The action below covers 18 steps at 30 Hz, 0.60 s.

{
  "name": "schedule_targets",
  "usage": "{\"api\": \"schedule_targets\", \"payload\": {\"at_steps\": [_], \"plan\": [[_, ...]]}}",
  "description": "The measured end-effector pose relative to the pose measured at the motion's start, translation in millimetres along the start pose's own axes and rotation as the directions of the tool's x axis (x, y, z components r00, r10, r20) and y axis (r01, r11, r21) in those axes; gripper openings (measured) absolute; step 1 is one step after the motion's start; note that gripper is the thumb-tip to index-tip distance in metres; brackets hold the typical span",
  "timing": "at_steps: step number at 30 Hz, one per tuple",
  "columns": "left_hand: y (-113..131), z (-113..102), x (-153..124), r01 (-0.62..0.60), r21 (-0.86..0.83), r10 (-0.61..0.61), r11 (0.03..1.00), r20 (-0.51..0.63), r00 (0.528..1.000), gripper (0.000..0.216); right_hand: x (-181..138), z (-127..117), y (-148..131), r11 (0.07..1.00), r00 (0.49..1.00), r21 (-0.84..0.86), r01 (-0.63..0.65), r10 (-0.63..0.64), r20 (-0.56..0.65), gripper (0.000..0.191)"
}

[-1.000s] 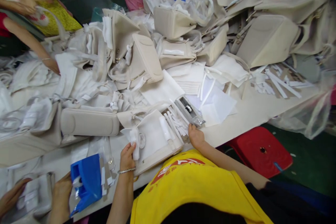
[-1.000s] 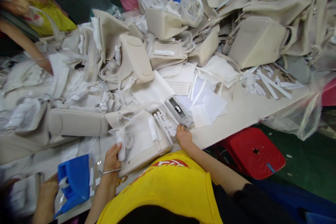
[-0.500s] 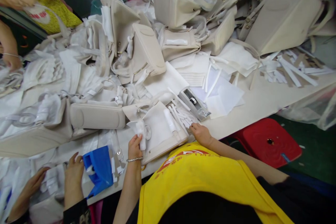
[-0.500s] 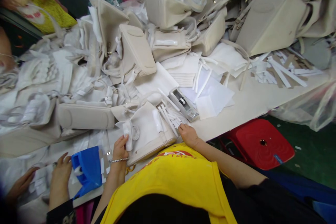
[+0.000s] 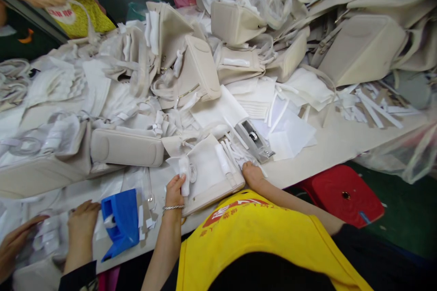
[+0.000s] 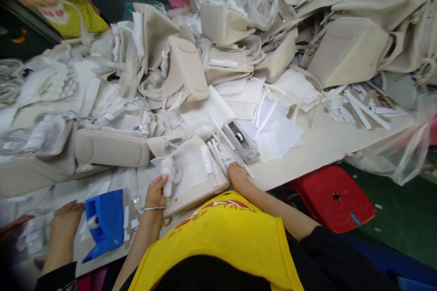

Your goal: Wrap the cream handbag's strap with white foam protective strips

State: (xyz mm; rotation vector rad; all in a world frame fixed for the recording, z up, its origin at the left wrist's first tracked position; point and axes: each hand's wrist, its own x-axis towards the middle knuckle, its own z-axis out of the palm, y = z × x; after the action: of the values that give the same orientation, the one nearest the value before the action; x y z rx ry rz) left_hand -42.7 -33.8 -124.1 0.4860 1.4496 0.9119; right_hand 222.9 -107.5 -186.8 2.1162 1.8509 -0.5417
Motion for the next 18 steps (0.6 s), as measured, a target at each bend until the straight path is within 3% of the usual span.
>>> {"api": "schedule_targets", "payload": {"at_steps": [7,13,18], "plan": [[2.6,2.0,-1.2,0.041,-0.04,-0.041,0.998,-0.004,0.999,0.037,-0.1,6.5,-5.4,0.999,0.999,0.012,-0.035,0.036,-0.003,0.027],[0.9,0.8,3.1,0.05,-0.034,-0.05,0.998,0.014,0.999,0.037,-3.5,10.0,-1.8,0.999,0.995,0.018,-0.033,0.034,-0.09,0.022],[-1.7,-0.2,3.8,0.029,-0.047,-0.028,0.998,0.015,0.999,0.036,-3.5,14.9,0.4,0.996,0.997,0.058,-0.061,0.064,-0.051,0.021]]}}
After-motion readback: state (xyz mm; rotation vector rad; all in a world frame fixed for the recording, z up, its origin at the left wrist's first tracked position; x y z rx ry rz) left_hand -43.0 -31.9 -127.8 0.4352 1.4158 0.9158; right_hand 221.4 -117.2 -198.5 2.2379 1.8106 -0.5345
